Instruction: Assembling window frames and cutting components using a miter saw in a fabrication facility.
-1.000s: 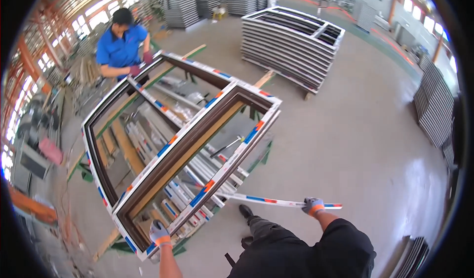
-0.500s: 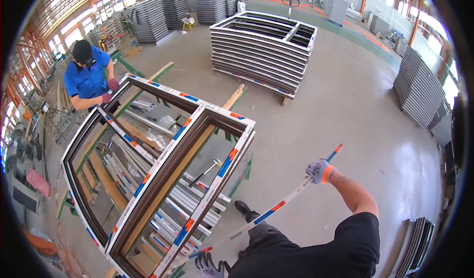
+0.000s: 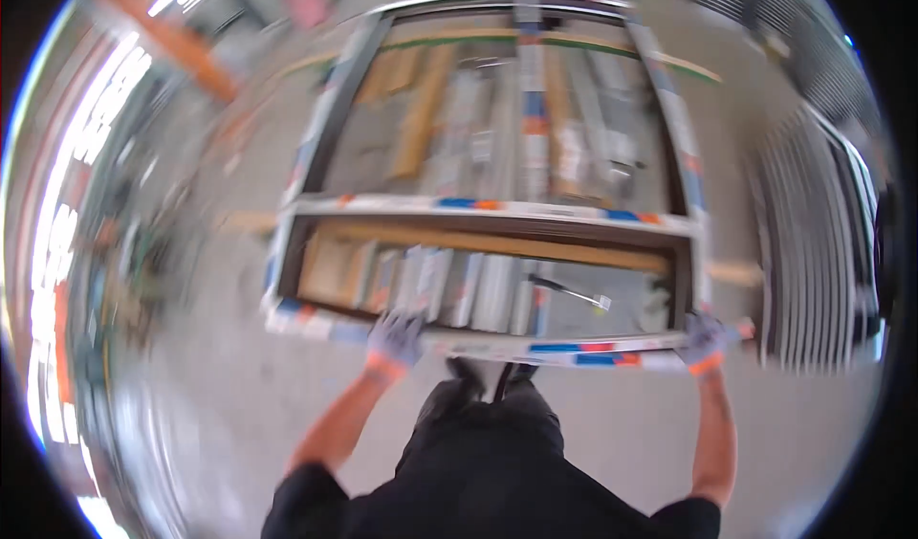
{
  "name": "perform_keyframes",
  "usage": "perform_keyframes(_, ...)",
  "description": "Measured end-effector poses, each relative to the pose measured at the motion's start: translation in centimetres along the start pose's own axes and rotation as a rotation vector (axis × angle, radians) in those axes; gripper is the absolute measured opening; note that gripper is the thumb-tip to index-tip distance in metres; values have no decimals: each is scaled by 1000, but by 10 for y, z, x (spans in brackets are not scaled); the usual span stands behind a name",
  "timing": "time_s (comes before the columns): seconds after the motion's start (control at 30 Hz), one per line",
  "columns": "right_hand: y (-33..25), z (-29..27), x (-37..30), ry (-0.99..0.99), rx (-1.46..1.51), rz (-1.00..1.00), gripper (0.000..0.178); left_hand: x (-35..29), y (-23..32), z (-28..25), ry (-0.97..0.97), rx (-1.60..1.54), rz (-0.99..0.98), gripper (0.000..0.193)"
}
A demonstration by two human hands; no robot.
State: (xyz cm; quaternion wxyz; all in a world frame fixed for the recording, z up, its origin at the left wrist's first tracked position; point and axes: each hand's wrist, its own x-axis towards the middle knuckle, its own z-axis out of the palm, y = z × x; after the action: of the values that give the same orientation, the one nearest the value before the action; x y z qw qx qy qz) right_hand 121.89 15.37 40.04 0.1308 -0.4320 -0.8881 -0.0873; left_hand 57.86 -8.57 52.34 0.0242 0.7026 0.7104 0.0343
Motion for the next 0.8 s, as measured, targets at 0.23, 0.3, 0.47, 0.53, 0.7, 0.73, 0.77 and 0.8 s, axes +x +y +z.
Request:
perform_keyframes(0.23,-28,-4,177,-340,-22,22,70,103,-74,36,98,-55,-268,55)
perform_keyframes(0.3,-37,4,189,-294,-39,18,75,126,-86,46,83,58,-312,63)
perform_keyframes(0.47,-65,5,226,-222,14,-86,83,164,-121,71,247,103,-346,71)
perform_keyframes(0.53,-83,3,240,-268,-8,-5,83,173,-137,78,253,84,-376,74)
perform_keyframes(0.7,-101,27,257,-304,97,42,86,171,-168,85,219,97,-343,69)
perform_keyframes(0.73,-104,32,257,-273,82,-8,85,168,-173,85,206,96,-313,68)
perform_keyframes(0.77,-106,37,256,-243,67,-58,85,166,-177,85,200,95,-312,68)
perform_keyframes(0.8,-111,36,256,-223,64,-64,84,169,-182,84,221,106,-281,65)
